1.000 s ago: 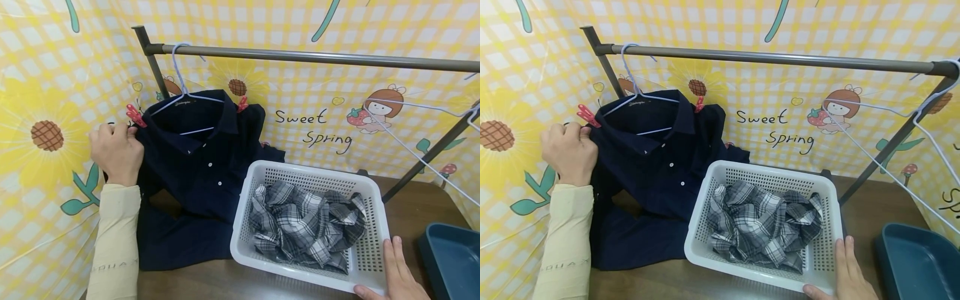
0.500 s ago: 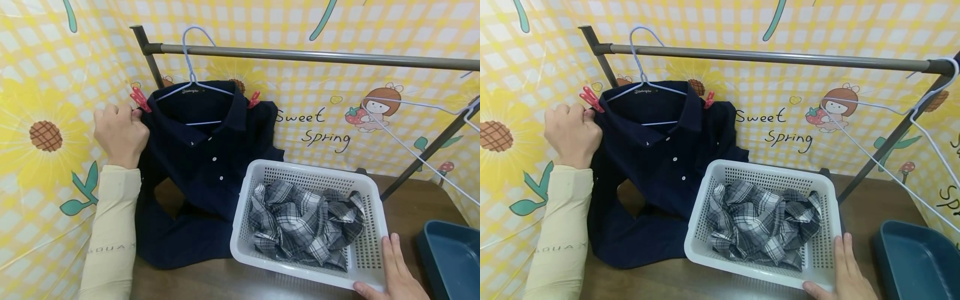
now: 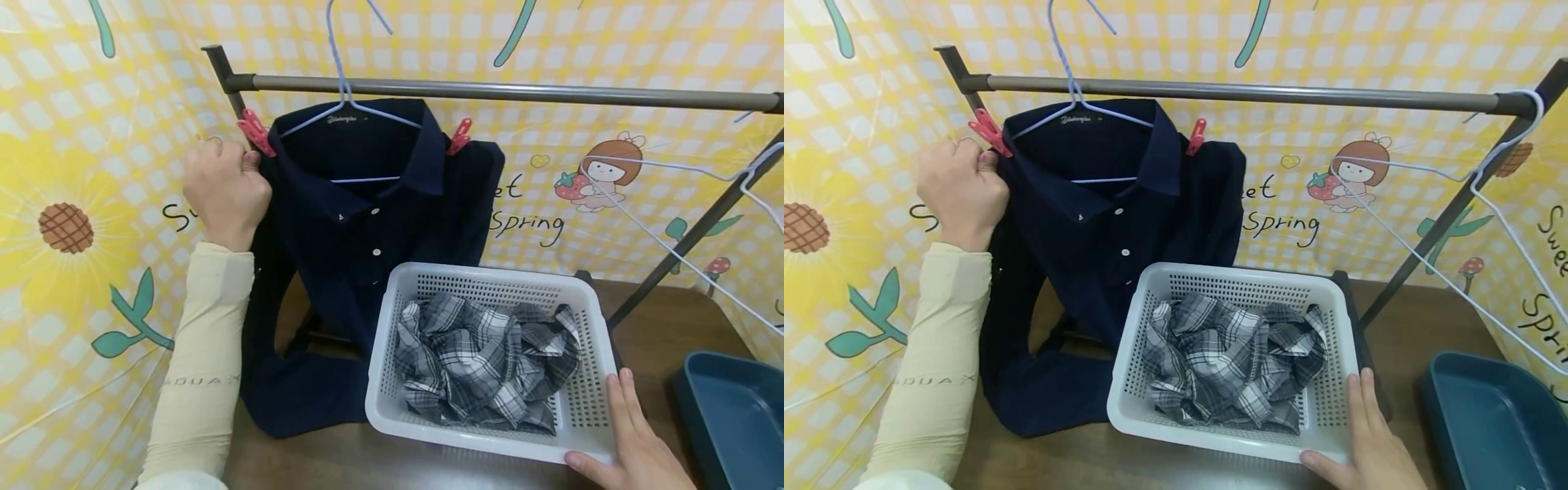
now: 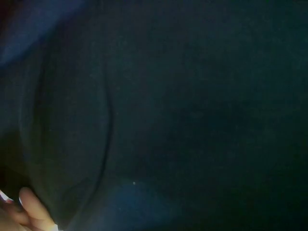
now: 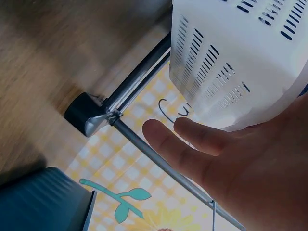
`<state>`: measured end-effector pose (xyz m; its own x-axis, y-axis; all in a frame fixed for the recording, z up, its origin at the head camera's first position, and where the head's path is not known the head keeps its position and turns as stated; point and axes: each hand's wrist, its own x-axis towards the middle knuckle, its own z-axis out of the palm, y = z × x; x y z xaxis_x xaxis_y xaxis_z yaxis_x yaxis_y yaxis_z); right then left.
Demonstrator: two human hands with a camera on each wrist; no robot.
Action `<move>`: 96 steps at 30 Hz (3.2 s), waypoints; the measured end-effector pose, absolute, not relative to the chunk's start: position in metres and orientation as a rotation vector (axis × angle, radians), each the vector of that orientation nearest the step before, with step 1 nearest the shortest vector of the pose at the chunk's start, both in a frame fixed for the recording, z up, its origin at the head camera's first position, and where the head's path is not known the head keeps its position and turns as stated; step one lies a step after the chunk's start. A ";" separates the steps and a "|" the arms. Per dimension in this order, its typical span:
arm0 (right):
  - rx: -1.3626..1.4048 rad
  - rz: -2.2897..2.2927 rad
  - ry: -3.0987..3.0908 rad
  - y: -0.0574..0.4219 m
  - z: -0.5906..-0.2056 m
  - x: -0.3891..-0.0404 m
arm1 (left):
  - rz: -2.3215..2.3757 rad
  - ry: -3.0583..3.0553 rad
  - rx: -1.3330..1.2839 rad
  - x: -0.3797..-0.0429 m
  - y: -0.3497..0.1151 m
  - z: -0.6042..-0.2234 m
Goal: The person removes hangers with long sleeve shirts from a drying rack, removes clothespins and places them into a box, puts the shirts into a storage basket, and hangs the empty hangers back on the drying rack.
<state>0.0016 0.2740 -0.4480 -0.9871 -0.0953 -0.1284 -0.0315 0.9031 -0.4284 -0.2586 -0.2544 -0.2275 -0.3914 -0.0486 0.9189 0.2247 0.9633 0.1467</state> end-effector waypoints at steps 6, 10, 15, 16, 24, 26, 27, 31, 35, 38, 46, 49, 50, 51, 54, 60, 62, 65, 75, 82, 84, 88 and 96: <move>-0.134 -0.691 2.886 0.261 -0.445 -0.003 | -0.275 -1.949 -0.232 -0.268 -0.227 -0.226; -0.184 -0.706 2.900 0.250 -0.443 -0.004 | -0.279 -1.982 -0.240 -0.267 -0.206 -0.227; -0.213 -0.680 2.908 0.237 -0.438 -0.006 | -0.320 -2.027 -0.222 -0.264 -0.175 -0.226; -0.211 -0.672 2.905 0.234 -0.436 -0.006 | -0.333 -2.030 -0.233 -0.263 -0.169 -0.226; -0.225 -0.675 2.929 0.221 -0.431 -0.005 | -0.402 -2.025 -0.359 -0.263 -0.123 -0.228; -0.223 -0.680 2.928 0.219 -0.432 -0.005 | -0.408 -2.022 -0.408 -0.264 -0.118 -0.232; -0.219 -0.682 2.923 0.219 -0.432 -0.004 | -0.407 -2.024 -0.426 -0.264 -0.117 -0.235; -0.190 -0.655 2.879 0.217 -0.430 -0.006 | -0.396 -2.035 -0.469 -0.264 -0.120 -0.248; -0.212 -0.608 2.860 0.217 -0.423 -0.008 | -0.380 -2.050 -0.460 -0.264 -0.125 -0.260; -0.260 -0.565 2.862 0.218 -0.413 -0.012 | -0.373 -2.054 -0.444 -0.266 -0.128 -0.268; -0.363 -0.457 3.009 0.223 -0.380 -0.033 | -0.373 -2.057 -0.421 -0.266 -0.132 -0.276; -0.401 -0.512 3.084 0.225 -0.361 -0.042 | -0.372 -2.063 -0.408 -0.266 -0.132 -0.280; -0.416 -0.556 3.126 0.226 -0.354 -0.046 | -0.372 -2.062 -0.406 -0.267 -0.132 -0.281; -0.444 -0.600 3.186 0.226 -0.346 -0.050 | -0.371 -2.060 -0.404 -0.267 -0.133 -0.283; -0.524 -0.772 3.370 0.229 -0.319 -0.066 | -0.364 -2.052 -0.411 -0.267 -0.135 -0.286; -0.467 -1.109 3.492 0.238 -0.273 -0.107 | -0.335 -2.055 -0.426 -0.266 -0.135 -0.293; -0.412 -1.152 3.482 0.238 -0.263 -0.122 | -0.329 -2.057 -0.428 -0.265 -0.134 -0.296; -0.347 -1.142 3.484 0.237 -0.253 -0.142 | -0.324 -2.055 -0.428 -0.264 -0.132 -0.299; -0.389 -1.119 3.479 0.242 -0.252 -0.170 | -0.327 -2.039 -0.439 -0.265 -0.131 -0.305; -0.376 -1.273 3.441 0.240 -0.261 -0.180 | -0.325 -2.056 -0.448 -0.266 -0.130 -0.308; -0.360 -1.278 3.466 0.240 -0.263 -0.182 | -0.326 -2.070 -0.457 -0.266 -0.130 -0.308; -0.338 -1.286 3.504 0.240 -0.264 -0.185 | -0.331 -2.079 -0.461 -0.265 -0.130 -0.309; -0.305 -1.353 3.510 0.240 -0.264 -0.186 | -0.333 -2.088 -0.449 -0.264 -0.130 -0.309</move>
